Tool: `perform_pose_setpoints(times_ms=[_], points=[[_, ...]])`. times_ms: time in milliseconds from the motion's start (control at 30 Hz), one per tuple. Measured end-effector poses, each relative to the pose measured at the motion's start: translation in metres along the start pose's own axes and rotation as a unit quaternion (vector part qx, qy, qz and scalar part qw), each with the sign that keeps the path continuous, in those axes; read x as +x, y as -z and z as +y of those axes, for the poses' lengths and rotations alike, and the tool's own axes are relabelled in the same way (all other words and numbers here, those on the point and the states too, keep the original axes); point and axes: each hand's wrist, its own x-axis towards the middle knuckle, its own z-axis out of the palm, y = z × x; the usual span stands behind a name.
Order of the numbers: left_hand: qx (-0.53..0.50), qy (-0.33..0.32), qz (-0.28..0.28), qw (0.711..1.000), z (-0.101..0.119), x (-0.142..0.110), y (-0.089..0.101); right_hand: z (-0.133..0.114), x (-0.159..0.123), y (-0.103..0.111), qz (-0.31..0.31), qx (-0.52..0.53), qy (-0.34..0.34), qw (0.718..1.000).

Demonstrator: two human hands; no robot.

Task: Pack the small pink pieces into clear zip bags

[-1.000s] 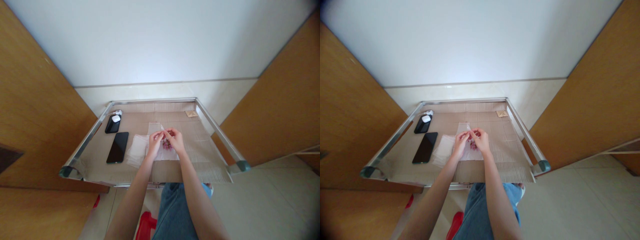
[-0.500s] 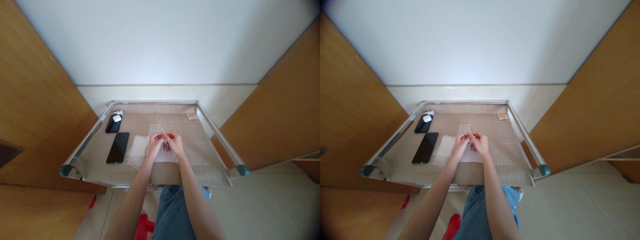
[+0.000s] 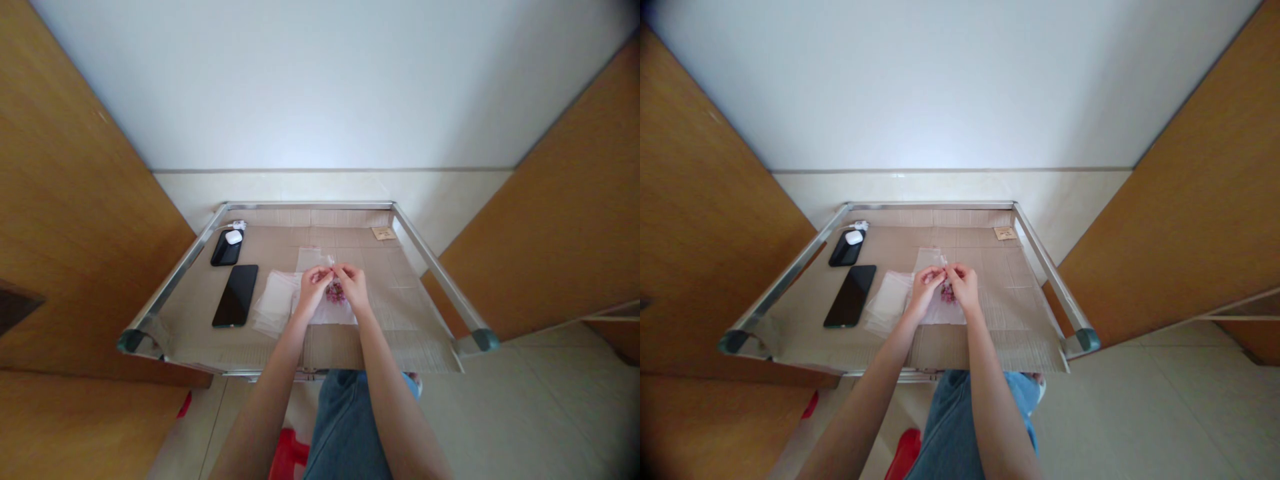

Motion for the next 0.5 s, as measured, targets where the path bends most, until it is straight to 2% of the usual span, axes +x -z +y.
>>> perform_pose_setpoints(times_ms=[200, 500], points=[[0.039, -0.028, 0.012, 0.999, -0.0069, 0.0030, 0.0039, -0.0014, 0.0004, -0.0014, -0.048, 0.050, -0.013, 0.998], [0.055, -0.036, 0.033, 0.997, -0.0076, 0.0025, 0.0050, -0.0030, -0.0022, -0.0008, -0.081, -0.007, 0.037, 0.996]])
